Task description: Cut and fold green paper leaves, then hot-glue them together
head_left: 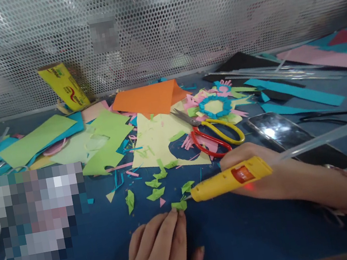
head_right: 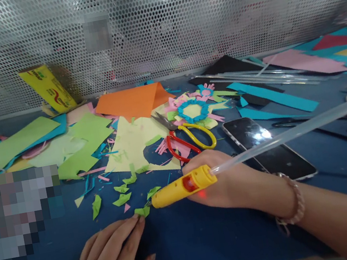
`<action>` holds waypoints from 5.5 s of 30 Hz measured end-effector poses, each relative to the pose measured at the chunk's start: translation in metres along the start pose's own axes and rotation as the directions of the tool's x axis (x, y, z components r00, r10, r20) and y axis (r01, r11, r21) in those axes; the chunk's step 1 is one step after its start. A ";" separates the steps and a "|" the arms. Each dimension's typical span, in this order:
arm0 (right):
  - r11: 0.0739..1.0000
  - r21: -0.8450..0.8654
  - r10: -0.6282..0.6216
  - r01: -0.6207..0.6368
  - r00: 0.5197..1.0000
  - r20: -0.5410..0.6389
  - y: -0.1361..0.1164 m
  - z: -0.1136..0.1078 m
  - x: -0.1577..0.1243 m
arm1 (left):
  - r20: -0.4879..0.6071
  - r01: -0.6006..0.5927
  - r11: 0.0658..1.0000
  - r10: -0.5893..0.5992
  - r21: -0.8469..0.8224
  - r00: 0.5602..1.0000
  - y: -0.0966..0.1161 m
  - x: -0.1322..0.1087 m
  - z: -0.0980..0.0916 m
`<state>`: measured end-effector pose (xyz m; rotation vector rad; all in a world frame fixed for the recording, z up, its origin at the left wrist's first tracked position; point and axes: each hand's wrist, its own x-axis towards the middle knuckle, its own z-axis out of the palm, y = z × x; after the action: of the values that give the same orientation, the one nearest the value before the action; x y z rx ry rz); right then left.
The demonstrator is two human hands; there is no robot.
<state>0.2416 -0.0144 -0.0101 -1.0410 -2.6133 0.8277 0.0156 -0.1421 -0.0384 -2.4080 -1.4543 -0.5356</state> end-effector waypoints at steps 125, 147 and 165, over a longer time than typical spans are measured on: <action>0.989 -0.138 -0.061 0.060 0.998 -0.006 -0.005 0.000 -0.008 | -0.014 -0.001 1.000 0.001 0.002 1.000 0.001 0.000 0.002; 0.987 -0.158 -0.023 0.023 1.000 0.005 -0.004 0.001 -0.008 | -0.002 0.005 1.000 -0.005 -0.001 1.000 0.000 0.000 0.003; 0.991 -0.133 -0.028 0.028 1.000 0.003 -0.007 0.000 -0.011 | -0.018 0.040 0.999 -0.040 -0.022 0.999 0.004 -0.002 0.004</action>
<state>0.2451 -0.0262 -0.0059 -1.0347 -2.7091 0.6549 0.0187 -0.1436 -0.0431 -2.3883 -1.4992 -0.5847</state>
